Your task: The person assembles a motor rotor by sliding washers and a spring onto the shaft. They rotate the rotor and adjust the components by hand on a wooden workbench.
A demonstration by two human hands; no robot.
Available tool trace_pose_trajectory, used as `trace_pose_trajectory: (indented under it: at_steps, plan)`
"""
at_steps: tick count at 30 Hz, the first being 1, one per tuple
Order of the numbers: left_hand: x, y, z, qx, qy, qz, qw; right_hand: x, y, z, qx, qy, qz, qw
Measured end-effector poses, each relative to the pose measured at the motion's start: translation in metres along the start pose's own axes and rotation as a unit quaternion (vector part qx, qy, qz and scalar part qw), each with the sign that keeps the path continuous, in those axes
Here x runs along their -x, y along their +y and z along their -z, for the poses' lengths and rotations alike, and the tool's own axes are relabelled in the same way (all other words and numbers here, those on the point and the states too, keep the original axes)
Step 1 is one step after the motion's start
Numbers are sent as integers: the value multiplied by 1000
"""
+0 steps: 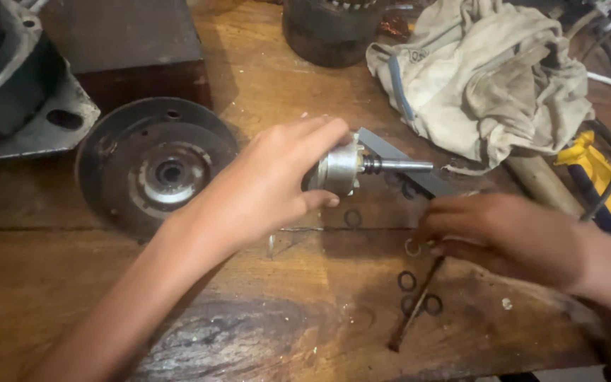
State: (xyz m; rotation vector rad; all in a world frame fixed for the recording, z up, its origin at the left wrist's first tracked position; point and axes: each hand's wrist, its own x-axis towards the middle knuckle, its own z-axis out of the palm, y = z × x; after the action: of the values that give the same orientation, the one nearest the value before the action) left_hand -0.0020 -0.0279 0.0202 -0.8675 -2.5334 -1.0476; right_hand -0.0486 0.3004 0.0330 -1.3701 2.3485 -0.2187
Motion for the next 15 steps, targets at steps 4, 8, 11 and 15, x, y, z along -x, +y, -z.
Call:
trace_pose_trajectory:
  at_steps: [4,8,11,15]
  plan:
    - [-4,1,-1,-1,-19,9,1000,-5,-6,-6,65,26,72,995]
    - [-3,0,-3,-11,0,-16,1000,-12,-25,10,14,-40,-32,999]
    - [-2,-1,-4,-3,-12,4,1000,-21,-40,18,-3,-70,-80,994]
    - [-2,-1,-5,-23,18,-33,999,-27,-52,26,-3,-97,-134,986]
